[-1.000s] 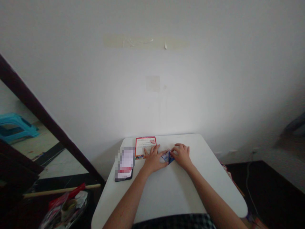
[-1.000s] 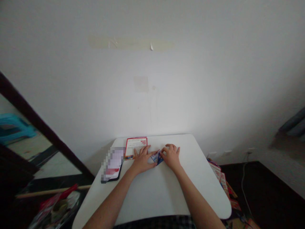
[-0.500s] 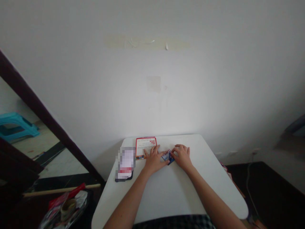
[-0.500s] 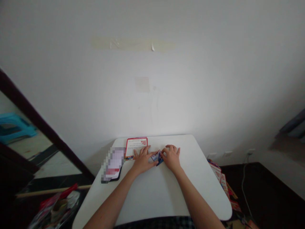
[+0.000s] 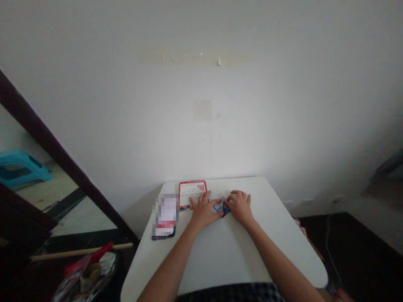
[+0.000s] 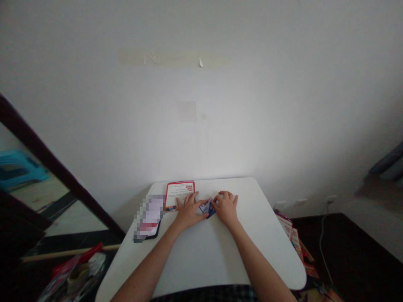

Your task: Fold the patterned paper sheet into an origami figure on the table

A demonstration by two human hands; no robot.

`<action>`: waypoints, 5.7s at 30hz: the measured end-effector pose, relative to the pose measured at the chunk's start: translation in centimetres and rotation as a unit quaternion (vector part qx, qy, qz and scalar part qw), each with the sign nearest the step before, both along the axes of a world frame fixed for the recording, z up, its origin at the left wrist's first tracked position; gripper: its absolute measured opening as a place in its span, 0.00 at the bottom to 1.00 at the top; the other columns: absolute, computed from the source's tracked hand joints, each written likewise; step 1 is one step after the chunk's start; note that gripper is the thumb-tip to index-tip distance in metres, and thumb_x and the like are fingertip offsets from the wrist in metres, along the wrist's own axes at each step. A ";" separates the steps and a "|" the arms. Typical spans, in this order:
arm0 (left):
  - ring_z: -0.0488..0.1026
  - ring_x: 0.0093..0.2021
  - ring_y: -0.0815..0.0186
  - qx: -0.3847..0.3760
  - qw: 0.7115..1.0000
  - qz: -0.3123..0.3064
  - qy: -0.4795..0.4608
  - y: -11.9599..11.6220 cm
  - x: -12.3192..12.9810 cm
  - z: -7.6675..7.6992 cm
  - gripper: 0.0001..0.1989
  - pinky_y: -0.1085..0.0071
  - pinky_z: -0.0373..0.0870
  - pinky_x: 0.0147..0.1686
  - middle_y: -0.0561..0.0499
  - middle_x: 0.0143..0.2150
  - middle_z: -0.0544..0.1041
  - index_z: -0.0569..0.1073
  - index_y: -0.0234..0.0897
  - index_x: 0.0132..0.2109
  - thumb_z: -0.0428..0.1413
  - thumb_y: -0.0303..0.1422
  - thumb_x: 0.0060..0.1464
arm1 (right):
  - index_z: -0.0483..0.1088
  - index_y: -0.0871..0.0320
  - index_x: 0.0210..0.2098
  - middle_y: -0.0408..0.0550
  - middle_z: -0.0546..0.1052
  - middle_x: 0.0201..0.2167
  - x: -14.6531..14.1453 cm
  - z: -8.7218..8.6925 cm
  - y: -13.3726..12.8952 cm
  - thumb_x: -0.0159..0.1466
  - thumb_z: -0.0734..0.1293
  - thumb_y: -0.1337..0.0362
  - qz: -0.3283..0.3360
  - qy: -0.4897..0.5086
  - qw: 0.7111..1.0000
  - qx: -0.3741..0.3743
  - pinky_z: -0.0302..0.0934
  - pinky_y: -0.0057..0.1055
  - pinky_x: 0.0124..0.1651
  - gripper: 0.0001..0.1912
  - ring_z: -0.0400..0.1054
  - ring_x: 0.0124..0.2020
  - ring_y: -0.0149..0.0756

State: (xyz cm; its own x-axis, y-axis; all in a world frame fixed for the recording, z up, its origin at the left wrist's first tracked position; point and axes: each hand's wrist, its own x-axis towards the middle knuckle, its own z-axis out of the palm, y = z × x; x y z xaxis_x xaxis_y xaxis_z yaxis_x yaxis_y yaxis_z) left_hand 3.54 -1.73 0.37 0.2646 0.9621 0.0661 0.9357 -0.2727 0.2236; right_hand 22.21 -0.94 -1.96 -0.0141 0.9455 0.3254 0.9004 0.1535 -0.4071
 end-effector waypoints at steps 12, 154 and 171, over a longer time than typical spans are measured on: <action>0.46 0.68 0.43 0.024 0.999 0.024 -0.004 -0.1 0.8 -0.3 0.29 0.28 0.29 0.60 0.53 0.70 0.54 0.66 0.66 0.60 0.51 0.59 0.50 | 0.75 0.49 0.38 0.50 0.69 0.51 -0.1 -0.3 0.5 0.64 0.64 0.54 -0.020 0.003 1.000 0.011 0.40 0.66 0.61 0.10 0.55 0.57 0.51; 0.47 0.69 0.43 0.044 0.999 0.025 -0.006 -0.3 1.1 -0.3 0.27 0.27 0.27 0.59 0.58 0.71 0.54 0.63 0.73 0.59 0.48 0.61 0.52 | 0.75 0.43 0.41 0.44 0.69 0.52 1.6 0.8 0.2 0.59 0.68 0.51 0.029 0.004 1.000 -0.009 0.45 0.48 0.62 0.11 0.57 0.58 0.44; 0.46 0.69 0.42 0.038 0.999 0.025 0.007 -0.1 0.8 -0.5 0.23 0.27 0.24 0.58 0.61 0.71 0.52 0.64 0.74 0.58 0.43 0.60 0.55 | 0.73 0.42 0.44 0.45 0.67 0.56 1.7 0.5 0.4 0.57 0.69 0.51 0.037 -0.011 0.999 -0.036 0.40 0.56 0.64 0.16 0.55 0.60 0.46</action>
